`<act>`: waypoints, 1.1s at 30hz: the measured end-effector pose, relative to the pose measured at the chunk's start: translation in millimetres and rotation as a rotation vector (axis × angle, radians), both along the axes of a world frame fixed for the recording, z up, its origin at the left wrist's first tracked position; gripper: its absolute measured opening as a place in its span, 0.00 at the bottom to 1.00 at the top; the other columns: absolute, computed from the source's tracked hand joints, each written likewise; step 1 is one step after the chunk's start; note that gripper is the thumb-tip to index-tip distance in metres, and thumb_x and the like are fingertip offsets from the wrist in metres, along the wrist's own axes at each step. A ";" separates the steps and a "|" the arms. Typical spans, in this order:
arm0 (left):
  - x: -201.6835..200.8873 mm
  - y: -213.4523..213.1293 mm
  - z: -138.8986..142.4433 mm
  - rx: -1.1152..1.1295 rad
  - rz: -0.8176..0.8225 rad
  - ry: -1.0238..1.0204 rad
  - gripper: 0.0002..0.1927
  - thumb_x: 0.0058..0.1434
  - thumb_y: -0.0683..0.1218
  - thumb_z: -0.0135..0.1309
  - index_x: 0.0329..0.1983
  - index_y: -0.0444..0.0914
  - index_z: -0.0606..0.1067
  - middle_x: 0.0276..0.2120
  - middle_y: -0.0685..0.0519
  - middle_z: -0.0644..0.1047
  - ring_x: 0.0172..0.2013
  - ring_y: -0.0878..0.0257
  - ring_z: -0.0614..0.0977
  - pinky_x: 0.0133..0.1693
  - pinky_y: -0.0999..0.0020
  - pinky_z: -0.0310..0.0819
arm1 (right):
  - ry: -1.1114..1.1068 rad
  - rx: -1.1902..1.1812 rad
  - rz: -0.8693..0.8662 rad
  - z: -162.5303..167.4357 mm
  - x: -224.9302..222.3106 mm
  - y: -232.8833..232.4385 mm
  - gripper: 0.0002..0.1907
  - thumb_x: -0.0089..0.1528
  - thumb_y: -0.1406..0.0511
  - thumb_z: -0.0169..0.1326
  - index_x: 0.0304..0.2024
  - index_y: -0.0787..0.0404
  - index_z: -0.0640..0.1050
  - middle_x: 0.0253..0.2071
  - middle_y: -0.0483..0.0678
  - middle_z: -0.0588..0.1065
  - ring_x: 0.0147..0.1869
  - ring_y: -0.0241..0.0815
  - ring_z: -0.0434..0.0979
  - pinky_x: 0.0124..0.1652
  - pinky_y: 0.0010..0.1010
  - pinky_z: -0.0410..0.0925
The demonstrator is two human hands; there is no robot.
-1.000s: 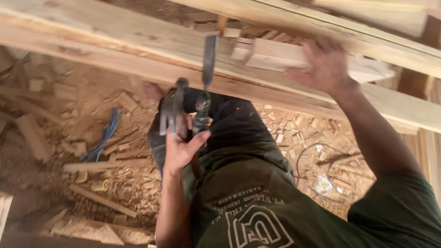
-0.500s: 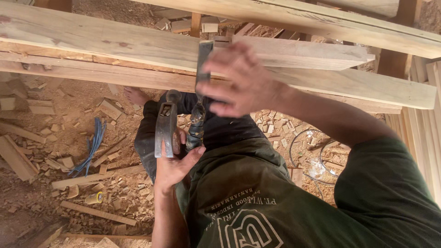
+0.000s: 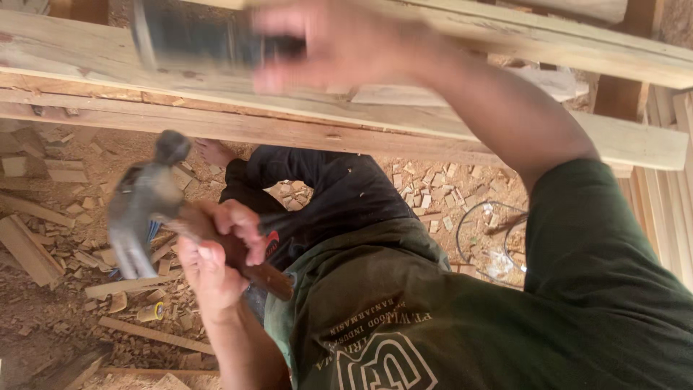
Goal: The person saws a wooden plank with a hand saw, then uses a hammer and chisel to carve a notch into the plank. The person handles multiple wooden planks and tools throughout the process.
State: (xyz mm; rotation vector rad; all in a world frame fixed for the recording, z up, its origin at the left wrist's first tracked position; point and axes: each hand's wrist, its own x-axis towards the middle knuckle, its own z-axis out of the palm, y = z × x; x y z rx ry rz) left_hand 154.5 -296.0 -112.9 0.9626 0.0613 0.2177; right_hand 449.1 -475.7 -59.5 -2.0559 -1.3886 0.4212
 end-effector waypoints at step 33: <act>88.9 122.9 28.2 1.160 0.133 0.222 0.17 0.75 0.42 0.48 0.27 0.40 0.63 0.19 0.53 0.66 0.14 0.65 0.68 0.19 0.69 0.58 | 1.081 -0.032 0.270 -26.7 29.0 43.4 0.33 0.65 0.43 0.54 0.65 0.55 0.76 0.26 0.35 0.59 0.27 0.26 0.57 0.22 0.18 0.56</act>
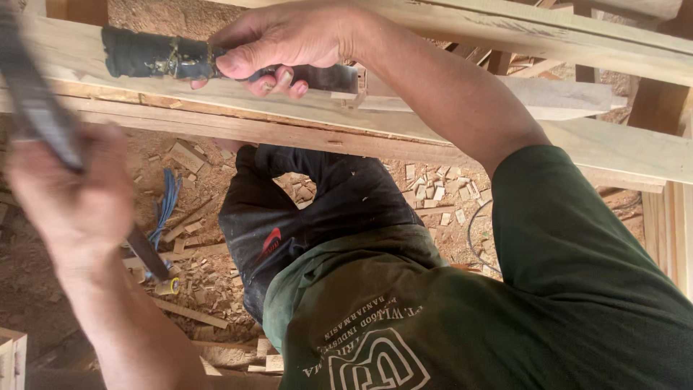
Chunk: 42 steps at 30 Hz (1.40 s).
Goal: The person saws a wooden plank with a hand saw, then uses a hammer and chisel to carve a notch into the plank. The person handles multiple wooden planks and tools throughout the process.
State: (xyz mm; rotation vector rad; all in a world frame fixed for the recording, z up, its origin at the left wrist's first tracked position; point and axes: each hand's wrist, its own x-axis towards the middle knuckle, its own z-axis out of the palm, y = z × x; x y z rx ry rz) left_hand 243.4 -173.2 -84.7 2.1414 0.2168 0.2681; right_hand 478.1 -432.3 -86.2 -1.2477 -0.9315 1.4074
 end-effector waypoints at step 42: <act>65.7 -127.8 -98.8 -0.677 -0.179 0.104 0.09 0.69 0.49 0.55 0.41 0.42 0.67 0.23 0.59 0.72 0.19 0.71 0.71 0.18 0.73 0.63 | -1.617 -0.697 -0.309 -47.9 -19.6 -257.8 0.38 0.53 0.40 0.65 0.53 0.60 0.78 0.15 0.44 0.69 0.14 0.36 0.63 0.16 0.28 0.60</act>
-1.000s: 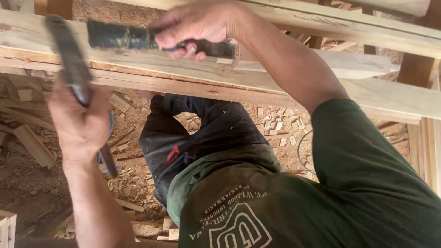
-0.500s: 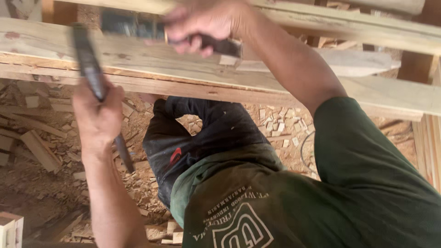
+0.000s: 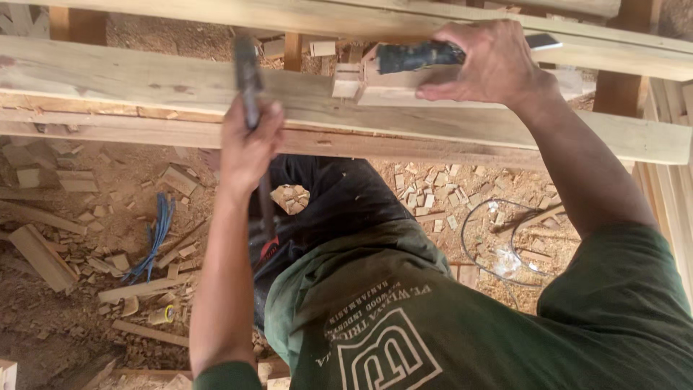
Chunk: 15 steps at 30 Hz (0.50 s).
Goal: The person saws a wooden plank with a hand saw, then uses a hammer and chisel to carve a notch into the plank. The person handles multiple wooden planks and tools throughout the process.
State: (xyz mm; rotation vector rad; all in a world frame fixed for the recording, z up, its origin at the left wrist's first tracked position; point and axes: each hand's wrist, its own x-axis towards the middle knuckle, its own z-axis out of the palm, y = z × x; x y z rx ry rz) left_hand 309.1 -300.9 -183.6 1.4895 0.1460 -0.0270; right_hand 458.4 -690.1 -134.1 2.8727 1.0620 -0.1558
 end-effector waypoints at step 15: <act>50.8 -49.6 -3.5 0.408 -0.347 -0.012 0.34 0.53 0.56 0.73 0.57 0.37 0.73 0.33 0.61 0.70 0.34 0.66 0.77 0.38 0.68 0.80 | -0.277 0.448 0.335 -47.8 -73.3 -32.4 0.25 0.62 0.46 0.69 0.39 0.56 0.76 0.40 0.48 0.79 0.35 0.37 0.77 0.31 0.30 0.73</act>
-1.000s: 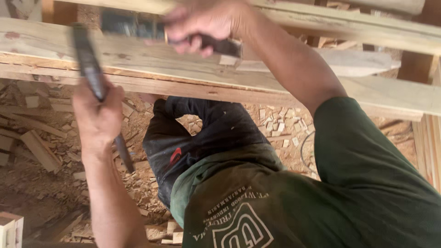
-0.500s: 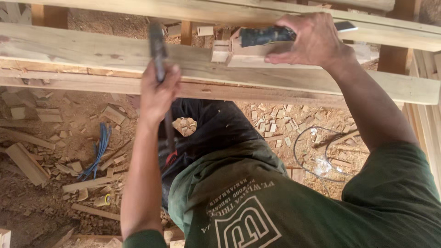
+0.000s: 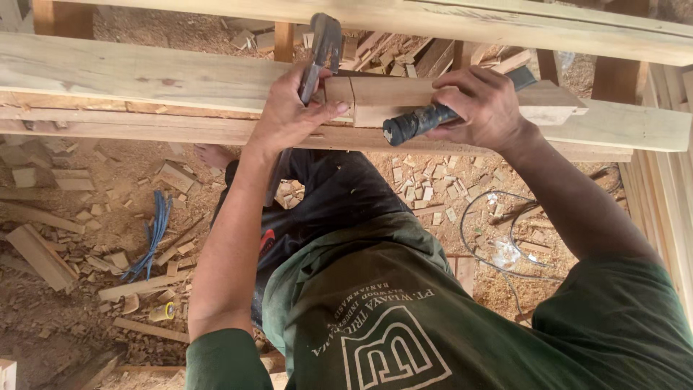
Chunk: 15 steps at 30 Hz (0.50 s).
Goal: The person saws a wooden plank with a hand saw, then uses a hammer and chisel to carve a notch into the plank. The person handles multiple wooden planks and tools throughout the process.
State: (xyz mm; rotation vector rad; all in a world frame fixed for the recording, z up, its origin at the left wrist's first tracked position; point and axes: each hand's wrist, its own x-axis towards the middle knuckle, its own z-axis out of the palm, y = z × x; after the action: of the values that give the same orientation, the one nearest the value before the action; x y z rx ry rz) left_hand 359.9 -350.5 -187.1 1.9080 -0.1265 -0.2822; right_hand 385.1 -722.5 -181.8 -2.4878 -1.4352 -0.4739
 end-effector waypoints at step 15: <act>-49.7 31.3 43.8 0.037 -0.150 -0.106 0.14 0.74 0.53 0.50 0.52 0.39 0.72 0.22 0.57 0.70 0.24 0.65 0.76 0.27 0.67 0.72 | -0.071 0.047 -0.049 -28.5 -21.9 9.3 0.32 0.57 0.38 0.64 0.48 0.54 0.82 0.51 0.53 0.79 0.38 0.39 0.75 0.32 0.30 0.74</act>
State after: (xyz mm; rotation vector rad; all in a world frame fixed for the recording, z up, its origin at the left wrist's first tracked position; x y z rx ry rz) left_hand 310.2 -319.2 -143.3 1.9541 -0.3380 -0.2862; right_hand 363.3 -713.2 -210.4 -2.4979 -1.3744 -0.6033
